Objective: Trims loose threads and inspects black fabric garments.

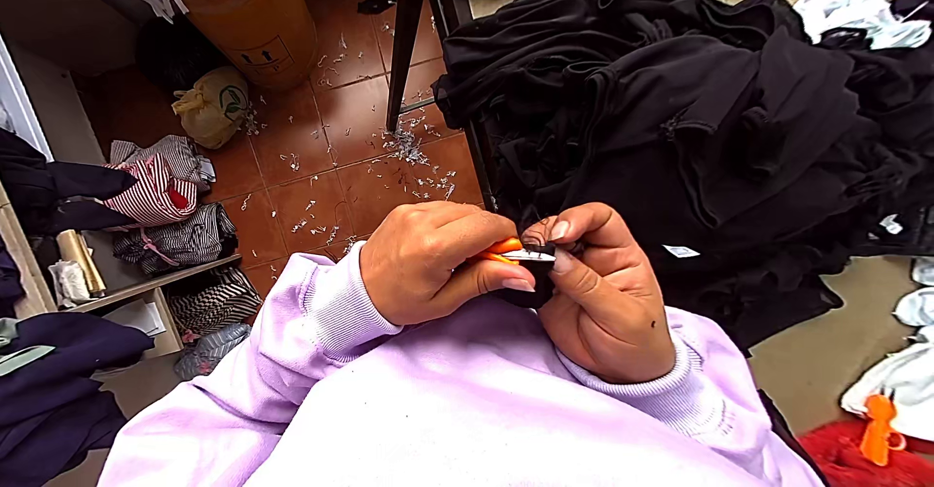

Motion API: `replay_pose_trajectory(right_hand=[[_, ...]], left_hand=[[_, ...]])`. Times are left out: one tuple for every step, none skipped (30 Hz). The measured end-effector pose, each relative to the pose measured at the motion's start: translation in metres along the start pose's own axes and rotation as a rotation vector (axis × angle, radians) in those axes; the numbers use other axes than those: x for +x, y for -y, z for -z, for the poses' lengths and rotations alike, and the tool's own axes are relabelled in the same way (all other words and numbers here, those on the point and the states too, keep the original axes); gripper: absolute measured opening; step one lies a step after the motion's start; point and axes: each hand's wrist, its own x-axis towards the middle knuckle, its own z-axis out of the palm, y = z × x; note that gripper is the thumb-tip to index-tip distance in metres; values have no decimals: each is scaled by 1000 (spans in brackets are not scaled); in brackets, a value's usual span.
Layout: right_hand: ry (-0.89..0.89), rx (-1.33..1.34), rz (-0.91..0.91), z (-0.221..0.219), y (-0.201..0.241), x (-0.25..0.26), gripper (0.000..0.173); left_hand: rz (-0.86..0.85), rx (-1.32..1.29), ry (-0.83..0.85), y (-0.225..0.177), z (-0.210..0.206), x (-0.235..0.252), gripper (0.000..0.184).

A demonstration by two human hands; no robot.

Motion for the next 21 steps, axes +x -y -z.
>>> replay_pose_trajectory(right_hand=[[-2, 9, -5, 0, 0, 0, 17], [-3, 19, -8, 0, 1, 0, 17], [0, 26, -7, 1, 2, 0, 18], [2, 25, -5, 1, 2, 0, 18], [3, 23, -2, 1, 2, 0, 17], [2, 21, -2, 2, 2, 0, 17], [2, 12, -3, 2, 3, 0, 18], [0, 0, -3, 2, 3, 0, 18], [1, -21, -1, 3, 2, 0, 18], [7, -49, 6, 3, 2, 0, 19], [17, -81, 13, 3, 1, 1, 20], [27, -112, 13, 3, 1, 1, 20], [33, -135, 9, 3, 0, 1, 21], [30, -154, 5, 2, 0, 1, 21], [20, -172, 7, 1, 0, 1, 21], [10, -193, 15, 1, 0, 1, 20], [3, -212, 24, 1, 0, 0, 19], [7, -235, 34, 2, 0, 0, 20], [24, -271, 48, 3, 1, 0, 25], [51, -330, 75, 4, 2, 0, 32], [67, -402, 112, 4, 3, 0, 35]], left_hand=[[5, 9, -24, 1, 0, -1, 41], [23, 23, -67, 3, 1, -2, 42], [59, 52, -126, 6, 3, -4, 42], [112, 114, -196, 11, 7, -7, 42], [184, 214, -263, 15, 11, -9, 39], [271, 319, -307, 19, 16, -11, 36], [344, 366, -323, 21, 21, -12, 34], [388, 324, -331, 22, 25, -13, 40], [409, 199, -342, 19, 26, -13, 47], [396, 8, -331, 14, 27, -10, 50], [376, -175, -294, 7, 25, -7, 53], [365, -286, -235, 0, 21, -4, 57], [346, -334, -169, -5, 16, -2, 60], [319, -353, -120, -8, 10, 0, 56], [288, -344, -86, -9, 5, 1, 45], [259, -312, -72, -8, 1, 0, 34], [235, -267, -79, -8, -1, -1, 25], [214, -214, -102, -9, -1, -3, 18], [194, -164, -129, -10, -1, -4, 15], [171, -123, -152, -12, 0, -4, 13], [147, -90, -169, -15, 1, -5, 13]])
